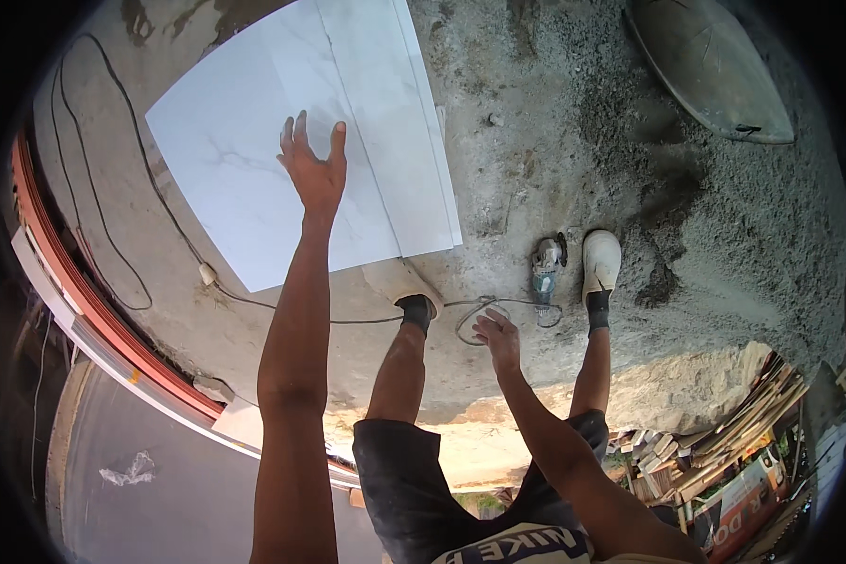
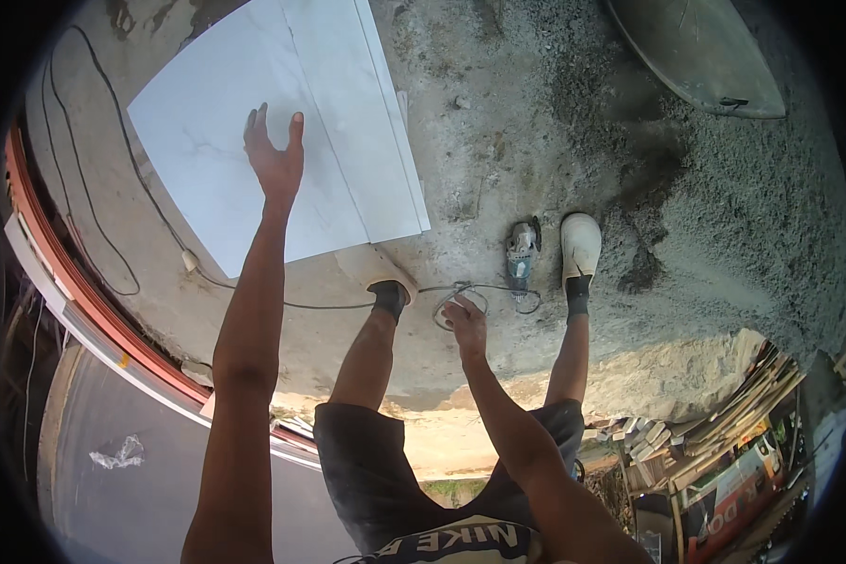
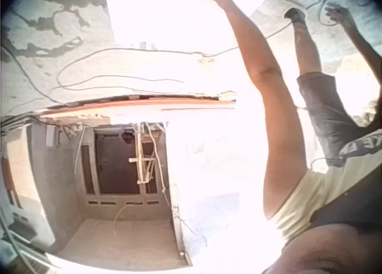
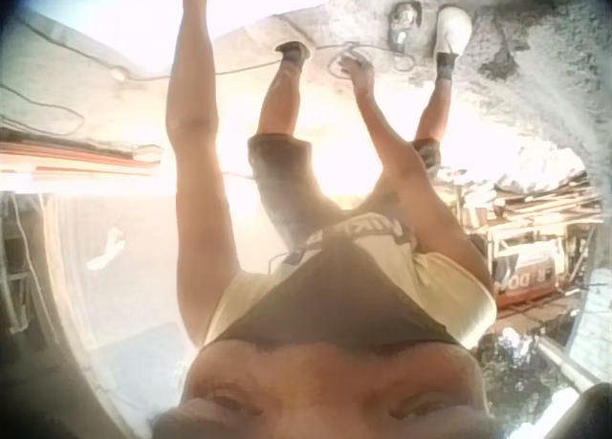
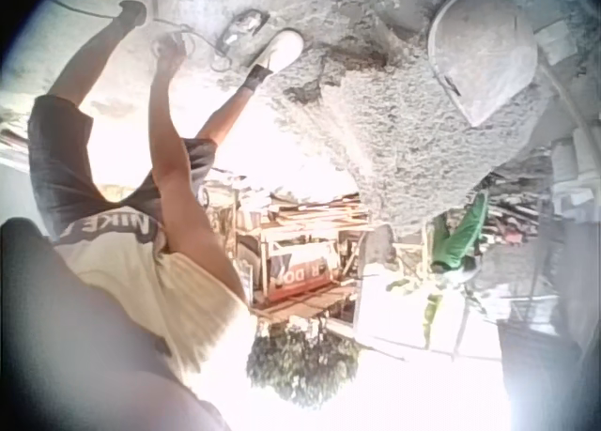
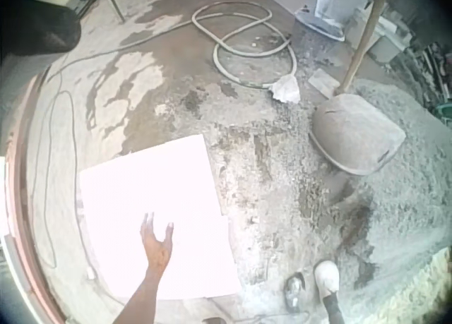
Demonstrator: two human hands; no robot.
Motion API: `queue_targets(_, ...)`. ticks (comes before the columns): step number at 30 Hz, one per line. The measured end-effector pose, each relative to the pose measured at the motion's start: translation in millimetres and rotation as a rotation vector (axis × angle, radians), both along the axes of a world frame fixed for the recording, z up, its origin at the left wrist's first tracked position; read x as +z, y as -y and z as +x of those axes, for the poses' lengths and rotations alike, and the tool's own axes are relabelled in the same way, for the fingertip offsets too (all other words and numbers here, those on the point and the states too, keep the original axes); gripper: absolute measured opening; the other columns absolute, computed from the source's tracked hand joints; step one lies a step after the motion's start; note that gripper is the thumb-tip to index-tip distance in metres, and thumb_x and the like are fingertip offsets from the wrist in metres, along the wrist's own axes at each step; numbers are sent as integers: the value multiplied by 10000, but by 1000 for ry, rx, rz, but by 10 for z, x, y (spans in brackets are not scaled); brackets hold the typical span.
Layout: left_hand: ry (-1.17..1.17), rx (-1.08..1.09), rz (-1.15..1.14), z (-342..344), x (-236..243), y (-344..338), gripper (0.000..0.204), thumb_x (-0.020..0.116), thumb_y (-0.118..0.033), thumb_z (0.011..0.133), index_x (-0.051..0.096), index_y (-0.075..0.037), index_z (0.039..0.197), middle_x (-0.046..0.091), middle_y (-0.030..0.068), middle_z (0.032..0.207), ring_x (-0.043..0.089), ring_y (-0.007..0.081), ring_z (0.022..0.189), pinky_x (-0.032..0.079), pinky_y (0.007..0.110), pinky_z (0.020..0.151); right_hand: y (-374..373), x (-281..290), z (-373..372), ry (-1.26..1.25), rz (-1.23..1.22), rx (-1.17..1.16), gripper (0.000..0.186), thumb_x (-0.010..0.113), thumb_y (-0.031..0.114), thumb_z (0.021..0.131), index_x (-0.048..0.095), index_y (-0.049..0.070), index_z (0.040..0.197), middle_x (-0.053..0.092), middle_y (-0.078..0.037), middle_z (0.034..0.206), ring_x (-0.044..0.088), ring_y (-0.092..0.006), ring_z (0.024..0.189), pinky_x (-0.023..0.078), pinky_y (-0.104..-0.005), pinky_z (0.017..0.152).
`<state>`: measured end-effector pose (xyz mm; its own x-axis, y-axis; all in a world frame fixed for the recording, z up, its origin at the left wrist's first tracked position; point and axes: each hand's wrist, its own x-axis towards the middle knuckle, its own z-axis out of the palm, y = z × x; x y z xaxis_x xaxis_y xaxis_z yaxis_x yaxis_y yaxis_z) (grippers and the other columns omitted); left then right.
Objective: The person uses an angle grinder to cut strips from a large white tile and then moves the tile and the cut pieces aside.
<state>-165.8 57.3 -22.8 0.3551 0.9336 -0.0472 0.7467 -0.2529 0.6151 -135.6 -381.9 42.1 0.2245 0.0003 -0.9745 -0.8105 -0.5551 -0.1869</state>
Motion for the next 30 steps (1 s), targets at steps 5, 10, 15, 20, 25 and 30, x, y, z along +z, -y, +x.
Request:
queue_targets(5, -236, 362, -630, -2039, 707, 2000, 490, 629, -372, 920, 624, 46, 1176, 686, 235, 1028, 661, 347, 980, 513, 409, 855, 1076, 1235, 646, 320, -87, 381, 479, 732, 193, 835, 578, -64, 1208, 728, -116, 925, 663, -135, 758, 501, -258, 656)
queue_targets(10, -524, 271, -1307, -3490, 2165, 2306, 621, 665, -491, 854, 625, 32, 1185, 691, 233, 1036, 667, 349, 1007, 498, 409, 913, 988, 2393, 773, 474, -148, 233, 460, 710, 233, 864, 591, -62, 1196, 687, -115, 892, 682, -191, 772, 527, -290, 647)
queue_targets(15, -138, 445, -1027, -3327, 3162, 2086, 519, 629, -426, 905, 597, -20, 1226, 659, 168, 1125, 650, 295, 1008, 525, 408, 795, 692, 2926, 603, 412, -48, 243, 457, 706, 244, 870, 597, -61, 1193, 686, -113, 893, 673, -192, 770, 523, -313, 668)
queue_targets(20, 111, 618, -980, -3069, 3883, 2096, 489, 601, -401, 933, 562, -49, 1269, 640, 132, 1163, 644, 276, 996, 523, 393, 766, -169, 3717, 222, 388, 278, 579, 467, 693, 253, 884, 590, -67, 1207, 693, -119, 950, 661, -182, 830, 519, -300, 762)
queue_targets(25, 245, 478, -909, -2207, 4239, 2650, 493, 614, -404, 928, 565, -61, 1278, 649, 123, 1131, 643, 232, 974, 518, 347, 753, 450, 4049, 541, 537, 496, 718, 484, 693, 253, 878, 584, -58, 1232, 699, -128, 1003, 655, -187, 887, 507, -284, 819)
queue_targets(30, 227, 311, -698, -1942, 4467, 3468, 548, 651, -429, 896, 589, -2, 1233, 673, 151, 1094, 661, 220, 843, 516, 303, 762, 1910, 4086, 1171, 640, 273, 629, 474, 726, 247, 834, 619, -44, 1193, 708, -129, 929, 665, -154, 808, 516, -271, 682)
